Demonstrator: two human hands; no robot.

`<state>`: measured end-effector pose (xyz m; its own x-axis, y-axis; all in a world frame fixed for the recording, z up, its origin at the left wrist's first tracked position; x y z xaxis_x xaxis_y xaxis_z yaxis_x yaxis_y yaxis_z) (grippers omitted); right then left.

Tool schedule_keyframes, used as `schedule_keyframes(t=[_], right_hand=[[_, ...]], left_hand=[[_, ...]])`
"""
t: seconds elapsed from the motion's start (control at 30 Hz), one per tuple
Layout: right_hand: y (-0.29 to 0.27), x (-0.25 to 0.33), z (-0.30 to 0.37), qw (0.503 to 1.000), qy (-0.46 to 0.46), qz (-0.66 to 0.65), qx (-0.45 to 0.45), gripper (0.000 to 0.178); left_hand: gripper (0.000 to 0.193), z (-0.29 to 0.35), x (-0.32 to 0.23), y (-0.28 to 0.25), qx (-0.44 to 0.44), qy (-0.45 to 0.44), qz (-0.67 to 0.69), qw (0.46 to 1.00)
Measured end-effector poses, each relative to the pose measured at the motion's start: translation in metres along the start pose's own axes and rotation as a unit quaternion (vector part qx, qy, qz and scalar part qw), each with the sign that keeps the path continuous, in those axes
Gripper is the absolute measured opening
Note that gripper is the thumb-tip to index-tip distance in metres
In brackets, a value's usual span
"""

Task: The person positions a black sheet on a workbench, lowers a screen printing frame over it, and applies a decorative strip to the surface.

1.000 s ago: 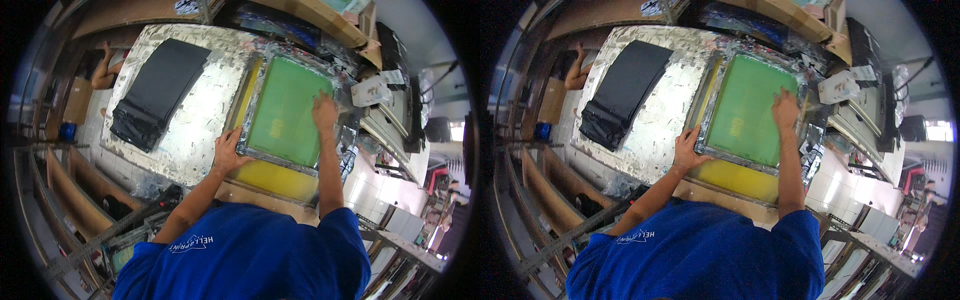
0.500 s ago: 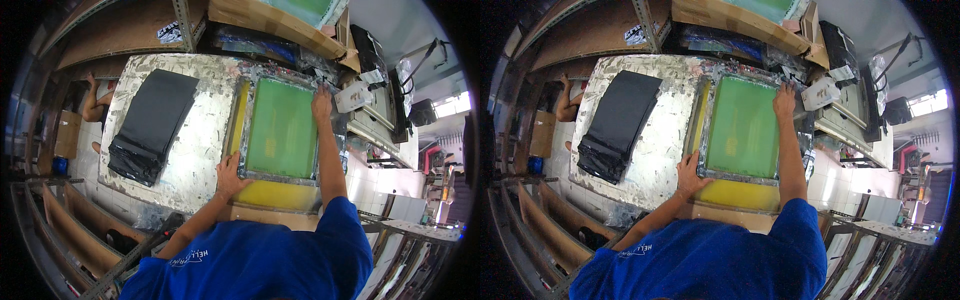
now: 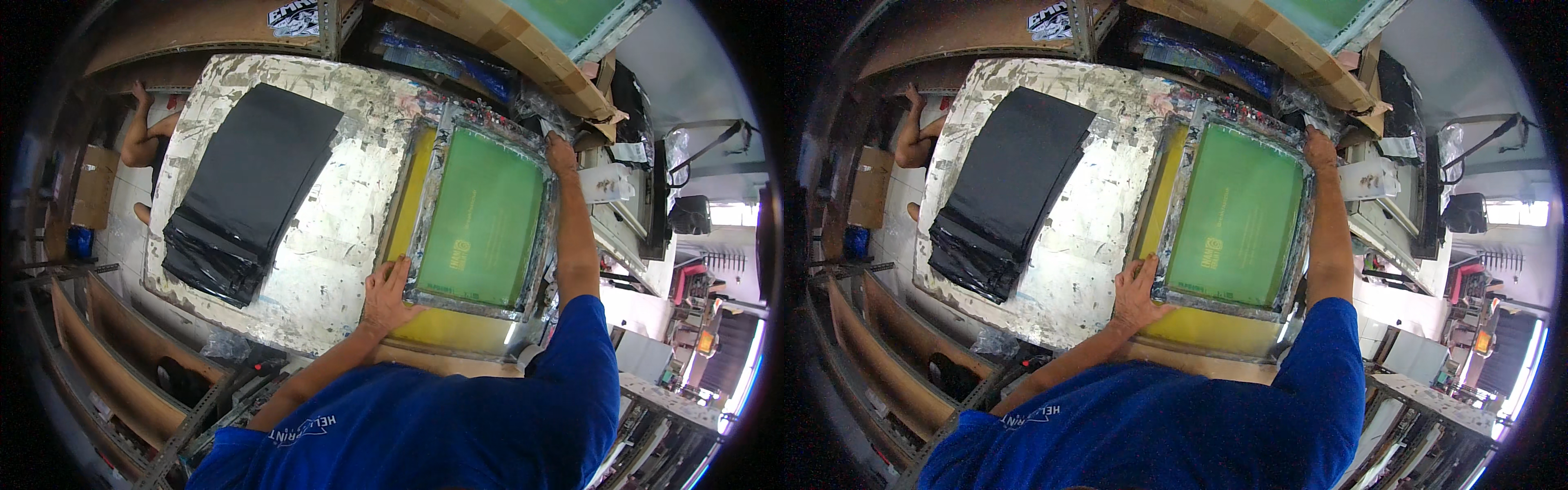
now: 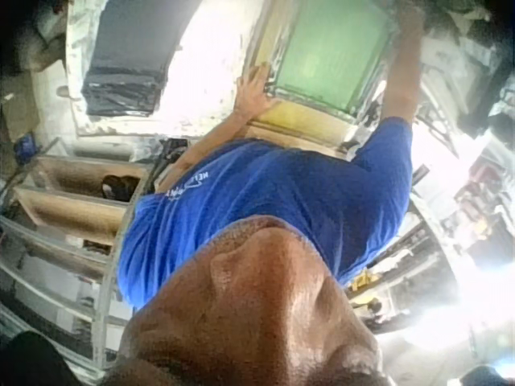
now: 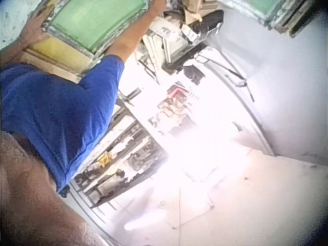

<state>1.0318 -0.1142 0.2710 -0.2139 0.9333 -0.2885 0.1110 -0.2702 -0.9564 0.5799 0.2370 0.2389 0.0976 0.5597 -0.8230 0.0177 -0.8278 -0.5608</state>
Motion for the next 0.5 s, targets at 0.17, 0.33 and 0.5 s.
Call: schedule_keyframes(t=[0.17,0.33,0.5], right_hand=[[-0.009,0.011,0.006,1.000,0.023,0.003,-0.019,0.038],[-0.011,0.009,0.008,0.997,0.067,0.000,-0.031,0.037],[-0.011,0.008,0.008,0.992,0.113,0.039,0.046,0.041]], left_hand=[[0.120,0.000,0.001,0.001,0.004,-0.001,-0.004,1.000],[0.118,0.001,0.001,0.001,0.003,0.003,-0.004,1.000],[0.118,0.002,0.000,0.001,-0.003,0.006,-0.002,1.000]])
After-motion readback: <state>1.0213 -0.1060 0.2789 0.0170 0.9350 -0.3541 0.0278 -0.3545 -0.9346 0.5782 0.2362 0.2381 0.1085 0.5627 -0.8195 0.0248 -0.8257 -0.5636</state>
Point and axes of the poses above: each hand's wrist, its own z-axis away from the middle knuckle, its own y-axis out of the palm, x = y × z, the point moved 9 cm from there along -z, towards the middle knuckle, and after that the axes turned 15 degrees about z, right-handed, at the moved point
